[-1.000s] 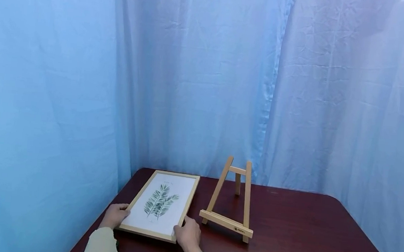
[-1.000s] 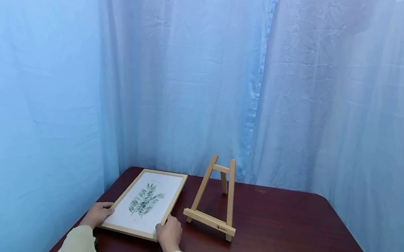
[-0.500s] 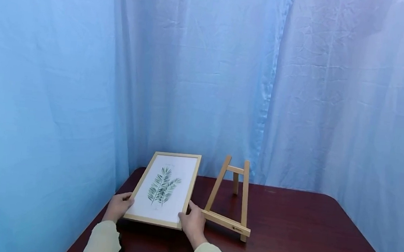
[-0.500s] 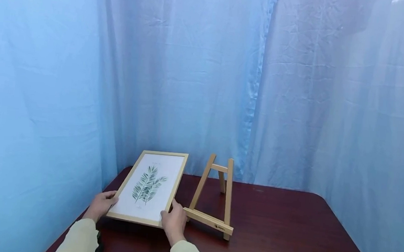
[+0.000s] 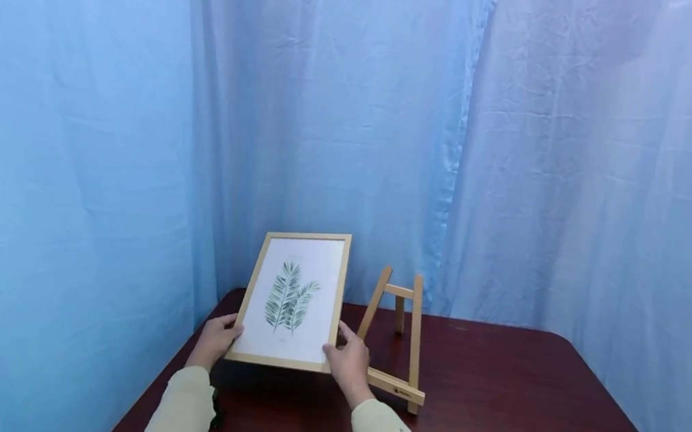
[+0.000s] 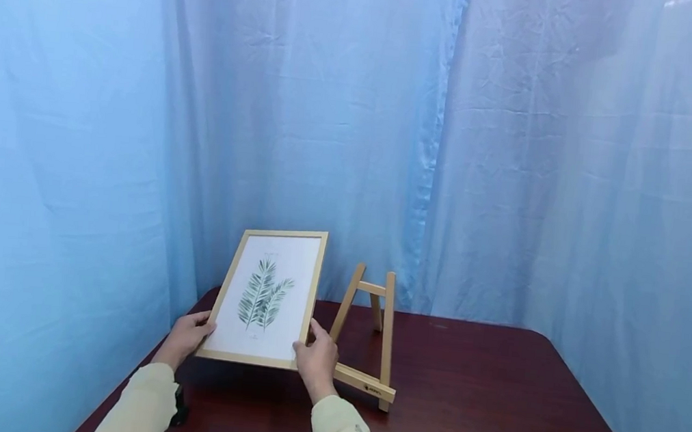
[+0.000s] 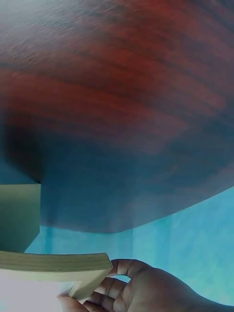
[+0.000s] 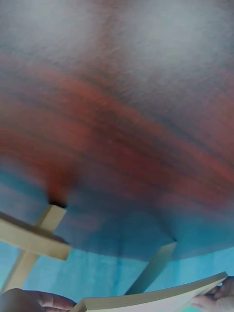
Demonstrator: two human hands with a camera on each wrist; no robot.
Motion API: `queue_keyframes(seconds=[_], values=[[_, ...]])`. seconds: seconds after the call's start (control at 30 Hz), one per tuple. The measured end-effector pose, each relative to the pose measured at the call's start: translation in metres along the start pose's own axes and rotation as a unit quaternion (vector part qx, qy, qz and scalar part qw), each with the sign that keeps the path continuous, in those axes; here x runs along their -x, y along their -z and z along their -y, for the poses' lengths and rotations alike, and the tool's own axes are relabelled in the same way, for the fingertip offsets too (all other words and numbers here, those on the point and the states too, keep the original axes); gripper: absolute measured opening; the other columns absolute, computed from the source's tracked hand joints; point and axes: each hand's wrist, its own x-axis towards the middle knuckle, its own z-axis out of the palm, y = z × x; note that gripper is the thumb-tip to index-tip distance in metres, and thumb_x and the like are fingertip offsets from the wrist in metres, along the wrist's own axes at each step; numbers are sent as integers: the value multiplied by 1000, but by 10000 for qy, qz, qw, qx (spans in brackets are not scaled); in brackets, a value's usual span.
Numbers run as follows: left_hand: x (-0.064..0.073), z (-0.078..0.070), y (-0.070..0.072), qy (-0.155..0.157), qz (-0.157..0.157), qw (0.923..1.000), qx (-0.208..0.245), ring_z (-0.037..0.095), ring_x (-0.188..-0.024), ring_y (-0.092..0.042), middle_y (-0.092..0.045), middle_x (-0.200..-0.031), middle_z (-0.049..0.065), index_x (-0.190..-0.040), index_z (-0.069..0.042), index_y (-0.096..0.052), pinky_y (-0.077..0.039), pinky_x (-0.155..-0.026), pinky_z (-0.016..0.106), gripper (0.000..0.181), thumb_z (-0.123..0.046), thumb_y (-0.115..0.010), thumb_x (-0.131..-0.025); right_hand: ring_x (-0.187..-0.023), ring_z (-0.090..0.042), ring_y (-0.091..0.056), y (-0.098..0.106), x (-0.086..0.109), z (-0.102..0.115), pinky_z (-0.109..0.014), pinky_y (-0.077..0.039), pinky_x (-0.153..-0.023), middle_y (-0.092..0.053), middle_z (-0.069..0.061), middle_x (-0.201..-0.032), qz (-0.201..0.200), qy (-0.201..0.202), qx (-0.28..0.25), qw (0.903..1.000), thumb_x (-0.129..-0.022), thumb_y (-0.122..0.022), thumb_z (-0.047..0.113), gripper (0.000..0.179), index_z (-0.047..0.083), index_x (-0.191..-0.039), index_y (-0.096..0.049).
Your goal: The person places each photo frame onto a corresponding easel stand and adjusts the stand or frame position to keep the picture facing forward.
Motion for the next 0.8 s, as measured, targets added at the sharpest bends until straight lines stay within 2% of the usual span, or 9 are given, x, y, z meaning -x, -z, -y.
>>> queue_keyframes(seconds=[0.33,0.63,0.8], values=[[-5,-23,-10,-62,99,9973,730,43,-121,-54,-46,-142,32,-147,5,-41,-46,-98,56,47,-7,-51,-103,-88,-22,-69,21,-15,3,-35,-55,-69,-67,-13,-123,-253,126,44,9996,-81,-77,6,57,9,-136,-61],[-8,-43,-15,-109,4,9940,1089,44,-129,-47,-41,-148,29,-148,3,-42,-41,-104,56,50,-7,-55,-101,-91,-26,-69,40,-25,8,-36,-58,-72,-69,-16,-115,-84,145,-280,9995,-83,-76,4,59,3,-139,-57],[-11,-52,-19,-343,-43,9917,1241,42,-131,-45,-42,-147,29,-147,3,-43,-40,-105,55,50,-6,-57,-100,-96,-28,-69,52,-30,10,-38,-58,-76,-66,-17,-119,42,142,-474,9988,-89,-72,6,56,1,-141,-53]])
